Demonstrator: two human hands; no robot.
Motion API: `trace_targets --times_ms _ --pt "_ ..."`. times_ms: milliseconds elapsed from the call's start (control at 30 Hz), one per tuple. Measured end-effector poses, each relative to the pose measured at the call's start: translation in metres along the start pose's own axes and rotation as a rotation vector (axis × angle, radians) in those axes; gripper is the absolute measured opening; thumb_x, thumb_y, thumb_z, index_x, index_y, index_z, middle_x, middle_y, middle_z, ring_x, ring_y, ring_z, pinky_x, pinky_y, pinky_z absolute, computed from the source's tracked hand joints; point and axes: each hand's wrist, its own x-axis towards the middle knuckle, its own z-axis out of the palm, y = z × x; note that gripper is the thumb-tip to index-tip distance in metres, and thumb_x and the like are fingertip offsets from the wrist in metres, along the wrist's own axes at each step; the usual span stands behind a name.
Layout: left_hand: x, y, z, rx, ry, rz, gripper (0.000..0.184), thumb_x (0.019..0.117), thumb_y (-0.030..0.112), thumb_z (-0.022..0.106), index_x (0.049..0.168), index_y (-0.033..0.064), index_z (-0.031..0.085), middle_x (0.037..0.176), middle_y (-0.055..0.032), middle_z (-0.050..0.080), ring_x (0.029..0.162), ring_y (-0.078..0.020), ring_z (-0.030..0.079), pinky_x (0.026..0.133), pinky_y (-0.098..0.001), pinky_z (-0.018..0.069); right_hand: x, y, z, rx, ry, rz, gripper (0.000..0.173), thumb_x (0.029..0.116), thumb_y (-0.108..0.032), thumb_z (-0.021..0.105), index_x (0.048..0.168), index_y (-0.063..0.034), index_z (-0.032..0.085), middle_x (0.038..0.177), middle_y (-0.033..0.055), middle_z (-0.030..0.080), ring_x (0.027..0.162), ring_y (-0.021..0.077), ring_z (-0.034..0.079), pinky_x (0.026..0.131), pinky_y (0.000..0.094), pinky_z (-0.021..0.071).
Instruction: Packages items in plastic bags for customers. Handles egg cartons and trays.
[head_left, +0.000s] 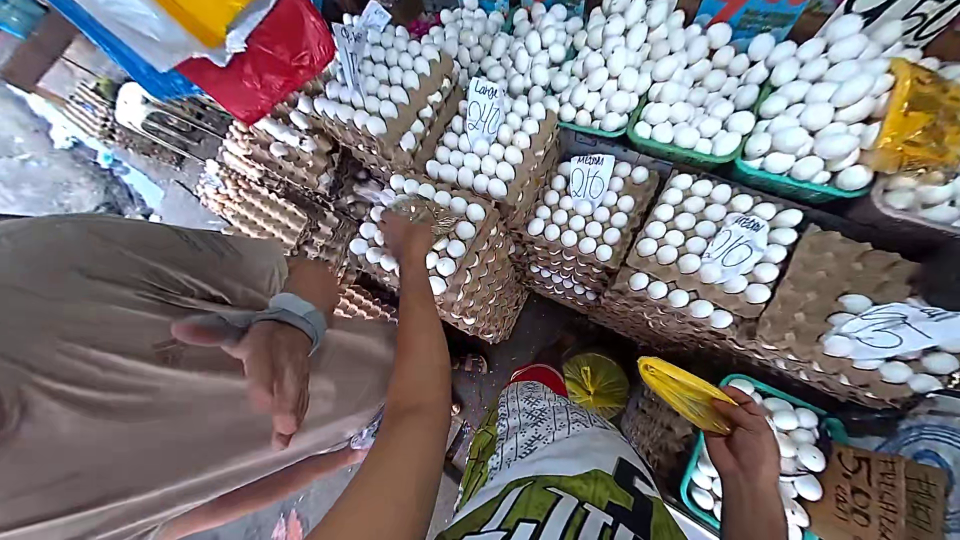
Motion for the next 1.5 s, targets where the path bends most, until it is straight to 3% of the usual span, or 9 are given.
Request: trace_targets --times_ms 200,400,633,767,967,1067,1200,1367,1500 --pt "-0.092 0.106 0.029 -0.605 -0.148 0.363 0.088 0.0864 0.022 0.081 0.153 -0.0032 0.030 0.149 -0.0210 0.048 0.136 -0.0231 0.051 0.115 -0.0368 0.0443 -0.016 0.009 0.008 -0.096 0.010 0.032 0.028 0.0838 0.005 0.058 0.111 0.0006 0.062 0.094 0.0103 0.070 0.080 0.0188 0.069 0.067 0.0377 0.0606" --pt "-0.308 0.211 0.166 -0.619 -0.937 0.645 0.101 0.0805 0.021 0.086 0.156 0.0010 0.023 0.148 -0.0238 0.048 0.129 -0.0289 0.057 0.106 -0.0456 0.0524 -0.030 0.027 -0.006 -0.021 0.149 0.091 0.028 0.0810 0.006 0.064 0.108 0.0022 0.065 0.096 0.0149 0.070 0.081 0.0231 0.069 0.068 0.0403 0.0600" --pt "-0.413 0.300 0.281 -0.440 -0.961 0.880 0.105 0.0796 0.034 0.087 0.156 -0.0006 0.025 0.152 -0.0337 0.035 0.137 -0.0440 0.045 0.109 -0.0536 0.0466 -0.074 0.014 -0.022 0.061 0.385 -0.001 0.030 0.0801 0.006 0.065 0.110 0.0032 0.064 0.097 0.0167 0.070 0.082 0.0246 0.069 0.068 0.0419 0.0613" --pt "-0.414 0.287 0.232 -0.321 -0.925 1.127 0.108 0.0799 0.050 0.082 0.160 0.0052 0.025 0.159 -0.0290 0.030 0.143 -0.0493 0.036 0.109 -0.0685 0.0371 -0.085 -0.002 -0.027 0.121 0.533 -0.138 0.027 0.0778 0.011 0.065 0.104 0.0040 0.065 0.090 0.0159 0.070 0.076 0.0224 0.069 0.065 0.0394 0.0613" --pt "-0.408 0.168 0.153 0.015 -1.888 1.204 0.071 0.0874 0.047 0.078 0.143 0.0095 0.055 0.118 -0.0099 0.069 0.102 -0.0217 0.069 0.092 -0.0468 0.0578 -0.052 -0.033 -0.019 -0.111 0.472 -0.306 0.031 0.0779 0.008 0.070 0.108 0.0033 0.066 0.096 0.0140 0.070 0.084 0.0215 0.069 0.070 0.0380 0.0612" --pt "-0.388 0.164 0.151 -0.193 -1.858 0.932 0.020 0.0947 0.016 0.069 0.110 0.0030 0.071 0.100 -0.0069 0.072 0.090 -0.0136 0.069 0.084 -0.0351 0.0583 -0.019 -0.045 -0.022 -0.335 0.403 -0.316 0.033 0.0798 0.000 0.072 0.113 -0.0014 0.069 0.094 0.0091 0.072 0.084 0.0180 0.069 0.071 0.0368 0.0597" --pt "-0.331 0.209 0.148 -0.263 -2.010 0.609 0.021 0.0962 0.006 0.066 0.116 -0.0006 0.067 0.103 -0.0070 0.072 0.089 -0.0148 0.070 0.081 -0.0335 0.0603 0.023 -0.049 -0.020 -0.178 0.237 -0.210 0.048 0.0768 0.002 0.077 0.123 -0.0008 0.066 0.089 0.0091 0.065 0.076 0.0181 0.063 0.066 0.0351 0.0579" --pt "-0.237 0.297 0.184 -0.267 -1.700 0.575 0.029 0.1036 0.011 0.056 0.131 0.0021 0.059 0.109 -0.0081 0.069 0.088 -0.0151 0.067 0.080 -0.0352 0.0588 0.028 -0.052 -0.003 -0.088 0.019 -0.140 0.059 0.0873 -0.010 0.076 0.142 -0.0026 0.055 0.116 0.0156 0.068 0.096 0.0265 0.070 0.082 0.0409 0.0626" --pt "-0.152 0.389 0.231 -0.629 -1.207 0.333 0.030 0.1029 0.015 0.057 0.130 0.0031 0.056 0.104 -0.0064 0.067 0.077 -0.0115 0.063 0.072 -0.0296 0.0567 0.016 -0.035 -0.008 -0.110 0.131 -0.041 0.045 0.0895 -0.007 0.072 0.133 -0.0009 0.061 0.109 0.0144 0.070 0.090 0.0232 0.070 0.077 0.0378 0.0620"
